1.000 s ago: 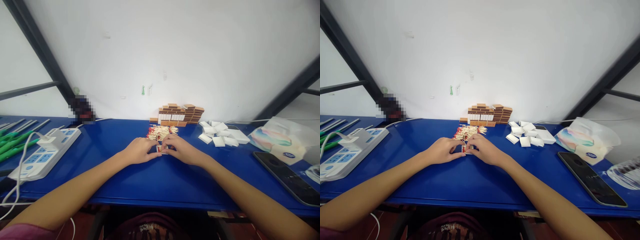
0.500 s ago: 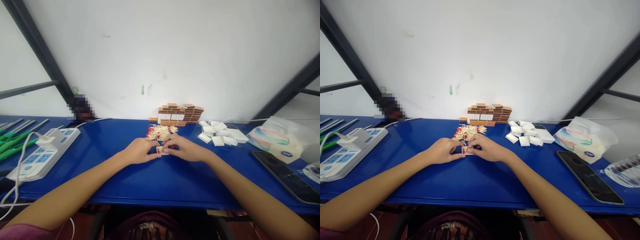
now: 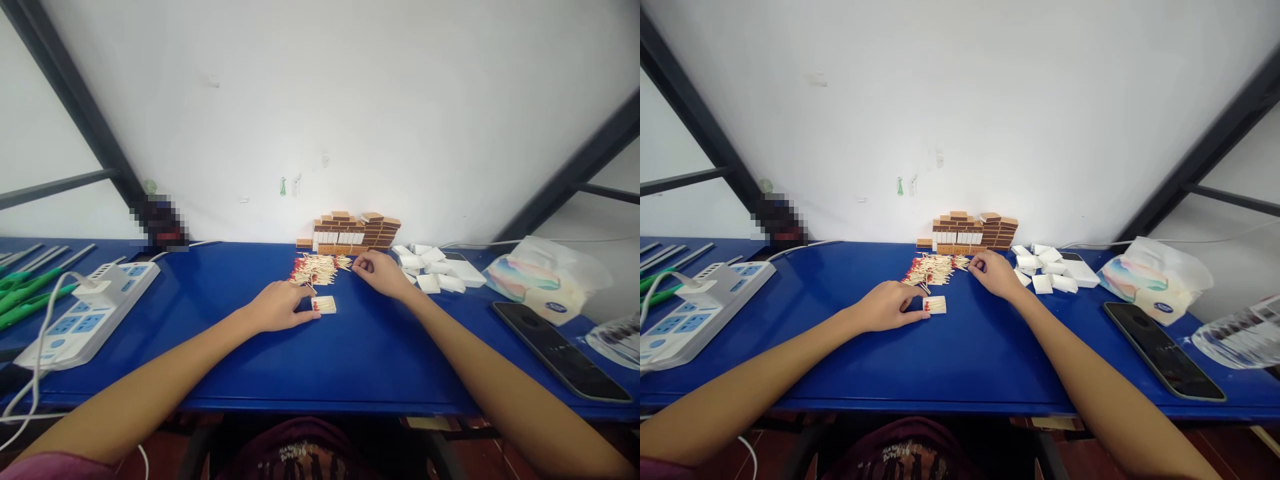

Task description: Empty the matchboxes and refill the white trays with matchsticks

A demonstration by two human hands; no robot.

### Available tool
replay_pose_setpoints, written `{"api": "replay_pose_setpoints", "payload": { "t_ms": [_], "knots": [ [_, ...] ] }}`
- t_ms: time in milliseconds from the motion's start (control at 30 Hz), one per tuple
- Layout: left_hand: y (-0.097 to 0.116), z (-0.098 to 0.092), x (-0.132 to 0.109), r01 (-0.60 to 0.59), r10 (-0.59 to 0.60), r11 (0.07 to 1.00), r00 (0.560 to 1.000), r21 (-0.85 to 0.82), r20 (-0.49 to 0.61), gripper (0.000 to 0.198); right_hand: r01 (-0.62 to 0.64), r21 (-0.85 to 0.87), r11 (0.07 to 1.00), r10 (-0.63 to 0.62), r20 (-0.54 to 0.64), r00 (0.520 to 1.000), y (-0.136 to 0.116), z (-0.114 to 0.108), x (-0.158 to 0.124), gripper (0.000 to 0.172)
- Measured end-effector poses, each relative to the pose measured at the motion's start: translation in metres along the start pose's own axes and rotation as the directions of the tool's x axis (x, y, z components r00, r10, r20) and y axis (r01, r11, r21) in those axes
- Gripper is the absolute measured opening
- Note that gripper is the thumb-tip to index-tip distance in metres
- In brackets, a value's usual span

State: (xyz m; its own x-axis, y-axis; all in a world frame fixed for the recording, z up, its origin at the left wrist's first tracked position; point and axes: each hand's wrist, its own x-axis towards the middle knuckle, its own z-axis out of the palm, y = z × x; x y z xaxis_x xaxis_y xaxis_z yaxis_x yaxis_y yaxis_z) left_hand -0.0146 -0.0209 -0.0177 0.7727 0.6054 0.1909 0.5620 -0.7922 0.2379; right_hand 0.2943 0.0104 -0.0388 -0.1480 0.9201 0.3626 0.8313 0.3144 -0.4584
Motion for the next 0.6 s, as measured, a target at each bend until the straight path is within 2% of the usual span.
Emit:
{"api": "replay_pose_setpoints", "payload": {
  "t_ms": [167, 367, 600],
  "knots": [
    [-0.002, -0.001, 0.001, 0.006, -0.006, 0.999, 1.0, -0.033, 0.015, 0.043, -0.03, 0.036, 0.999, 0.03, 0.008, 1.0, 0.007, 0.01, 0.005, 0.026],
    [-0.003, 0.0, 0.0, 0.01, -0.01, 1.0, 1.0, -0.027, 0.004, 0.044, 0.024, 0.033, 0.999, -0.027, 0.074, 0.997, 0.007, 0.018, 0.01, 0.022],
    [-0.002, -0.002, 0.001, 0.018, -0.018, 0.999, 1.0, -0.036, 0.012, 0.044, 0.068, -0.028, 0.997, -0.064, 0.103, 0.993, 0.0, 0.004, 0.0, 0.011]
  ]
}}
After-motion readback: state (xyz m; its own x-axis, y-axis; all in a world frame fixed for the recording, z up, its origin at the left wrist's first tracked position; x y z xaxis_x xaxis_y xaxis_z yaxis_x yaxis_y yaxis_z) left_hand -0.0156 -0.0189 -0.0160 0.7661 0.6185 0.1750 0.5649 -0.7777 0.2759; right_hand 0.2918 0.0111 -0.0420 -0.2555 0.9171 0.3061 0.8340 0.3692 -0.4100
